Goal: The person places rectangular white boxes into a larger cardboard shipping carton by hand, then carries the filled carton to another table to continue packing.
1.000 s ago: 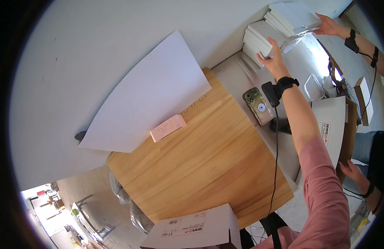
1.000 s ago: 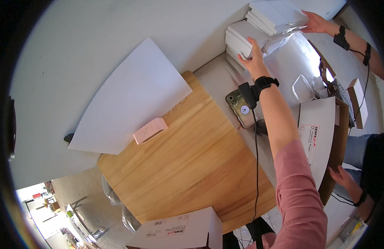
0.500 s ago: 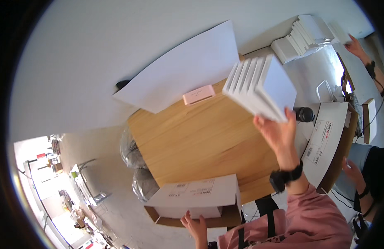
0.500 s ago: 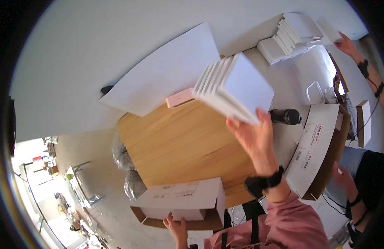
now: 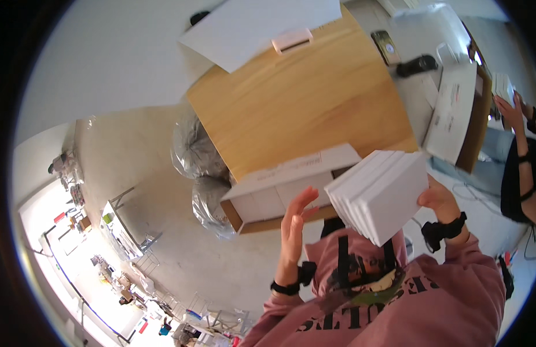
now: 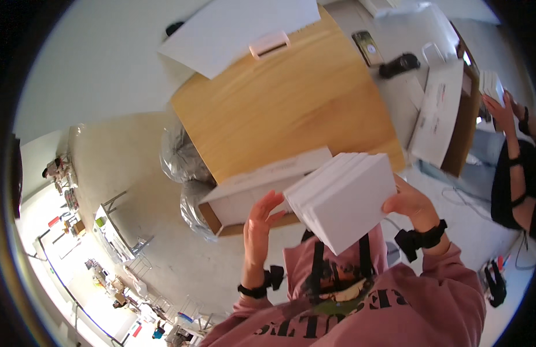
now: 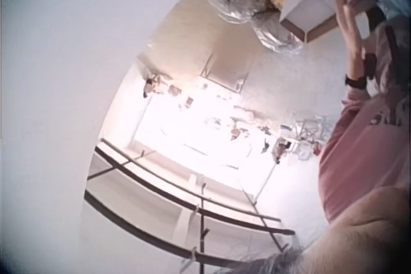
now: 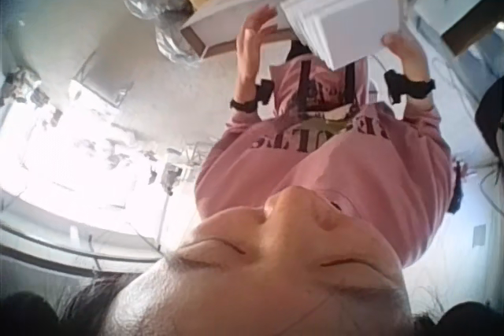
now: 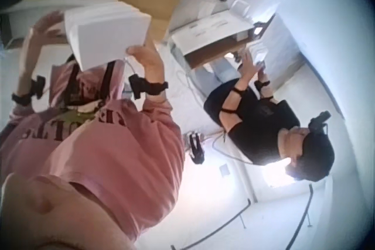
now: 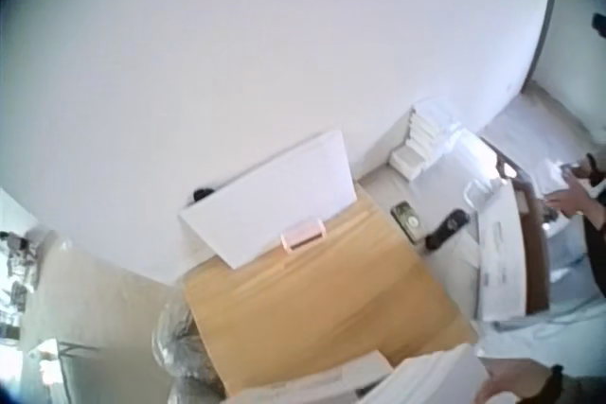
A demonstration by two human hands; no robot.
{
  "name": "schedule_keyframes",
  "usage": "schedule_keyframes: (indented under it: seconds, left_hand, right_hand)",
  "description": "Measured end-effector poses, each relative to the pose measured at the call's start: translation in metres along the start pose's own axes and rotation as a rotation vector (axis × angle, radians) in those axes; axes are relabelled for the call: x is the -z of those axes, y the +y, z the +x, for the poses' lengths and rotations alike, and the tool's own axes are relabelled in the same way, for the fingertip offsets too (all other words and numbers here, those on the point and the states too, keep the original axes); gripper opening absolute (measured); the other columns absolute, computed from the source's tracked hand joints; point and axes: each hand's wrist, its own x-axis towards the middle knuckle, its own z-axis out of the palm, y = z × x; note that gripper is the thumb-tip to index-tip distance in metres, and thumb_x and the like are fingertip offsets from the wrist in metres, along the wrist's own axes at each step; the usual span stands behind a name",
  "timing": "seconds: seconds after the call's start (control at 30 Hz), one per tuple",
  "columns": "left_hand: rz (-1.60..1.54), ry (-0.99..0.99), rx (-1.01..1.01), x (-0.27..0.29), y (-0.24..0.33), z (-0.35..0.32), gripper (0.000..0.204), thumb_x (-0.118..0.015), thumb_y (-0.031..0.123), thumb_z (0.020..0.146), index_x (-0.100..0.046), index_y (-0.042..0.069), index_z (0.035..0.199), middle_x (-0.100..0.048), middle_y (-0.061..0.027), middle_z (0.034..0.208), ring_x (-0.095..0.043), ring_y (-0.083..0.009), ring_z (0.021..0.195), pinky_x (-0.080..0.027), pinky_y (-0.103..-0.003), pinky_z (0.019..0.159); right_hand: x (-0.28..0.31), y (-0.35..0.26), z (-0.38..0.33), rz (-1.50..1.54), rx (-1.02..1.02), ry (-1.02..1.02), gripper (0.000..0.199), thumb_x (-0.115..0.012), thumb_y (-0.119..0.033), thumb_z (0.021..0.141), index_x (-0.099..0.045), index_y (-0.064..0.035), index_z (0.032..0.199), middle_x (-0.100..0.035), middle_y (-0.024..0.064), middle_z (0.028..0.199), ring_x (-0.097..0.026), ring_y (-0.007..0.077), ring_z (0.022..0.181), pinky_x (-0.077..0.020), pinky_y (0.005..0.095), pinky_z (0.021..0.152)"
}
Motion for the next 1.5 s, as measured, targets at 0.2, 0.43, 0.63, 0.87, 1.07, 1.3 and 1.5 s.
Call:
schedule_keyframes:
  seconds: [0.2,0.43,0.63,0.87,1.07,1.3,1.5]
  left_hand:
    - [0.010,-0.655,0.398,0.004,-0.031,-0.029,0.101,-0.053,0.066,0.078,-0.014,0.001,0.143,-0.029,-0.0206,0.142,-0.029,-0.0286,0.132,-0.025,-0.040,0.106]
    - [0.018,-0.733,0.498,0.004,-0.049,-0.047,0.112,-0.074,0.044,0.069,-0.003,0.002,0.145,-0.019,-0.0201,0.145,-0.023,-0.0298,0.134,-0.021,-0.037,0.108]
    - [0.004,-0.570,0.396,-0.002,-0.033,-0.028,0.117,-0.079,0.037,0.062,-0.003,0.005,0.146,-0.024,-0.0152,0.143,-0.028,-0.0270,0.132,-0.025,-0.039,0.106]
    - [-0.132,-0.270,0.141,-0.017,-0.060,0.016,0.117,-0.079,0.035,0.063,0.000,0.007,0.146,-0.026,-0.0129,0.143,-0.030,-0.0278,0.131,-0.029,-0.041,0.106]
    - [-0.123,-0.316,0.145,-0.023,-0.088,0.026,0.120,-0.081,0.028,0.063,0.005,0.010,0.146,-0.021,-0.0107,0.145,-0.023,-0.0257,0.134,-0.024,-0.040,0.108]
    - [-0.062,-0.255,0.201,-0.015,-0.113,0.036,0.106,-0.077,0.029,0.068,-0.008,0.008,0.146,-0.026,-0.0116,0.143,-0.027,-0.0256,0.132,-0.026,-0.039,0.107]
    - [-0.152,-0.064,0.304,-0.036,-0.126,0.033,0.073,-0.062,0.043,0.082,-0.032,0.003,0.136,-0.041,-0.0165,0.132,-0.037,-0.0253,0.124,-0.032,-0.039,0.101]
  right_hand:
    - [-0.061,0.048,-0.013,-0.233,-0.268,-0.165,0.096,-0.079,-0.023,0.061,-0.027,-0.0028,0.139,-0.042,0.0116,0.132,-0.038,0.0193,0.124,-0.0267,0.0334,0.105]
    - [-0.061,0.083,-0.023,-0.194,-0.304,-0.167,0.095,-0.078,-0.017,0.063,-0.024,-0.0043,0.141,-0.043,0.0151,0.130,-0.042,0.0235,0.120,-0.0316,0.0344,0.101]
    - [-0.068,0.074,-0.007,-0.141,-0.074,0.079,0.091,-0.077,-0.022,0.069,-0.024,-0.0013,0.140,-0.043,0.0142,0.130,-0.042,0.0235,0.120,-0.0337,0.0337,0.100]
    - [-0.078,0.102,0.035,0.004,0.232,0.321,0.083,-0.078,-0.028,0.070,-0.032,-0.0004,0.134,-0.044,0.0128,0.127,-0.042,0.0199,0.118,-0.0350,0.0323,0.099]
    - [-0.052,0.131,0.051,-0.206,0.192,0.465,0.078,-0.076,-0.022,0.070,-0.034,-0.0001,0.132,-0.046,0.0126,0.123,-0.043,0.0198,0.117,-0.0352,0.0342,0.098]
    - [-0.051,0.139,0.061,-0.424,0.288,0.536,0.086,-0.074,-0.017,0.068,-0.026,-0.0002,0.137,-0.039,0.0163,0.130,-0.039,0.0233,0.121,-0.0344,0.0350,0.100]
    - [-0.052,0.148,0.074,-0.594,0.306,0.628,0.089,-0.073,-0.014,0.066,-0.023,-0.0010,0.139,-0.039,0.0168,0.130,-0.041,0.0240,0.120,-0.0364,0.0353,0.099]
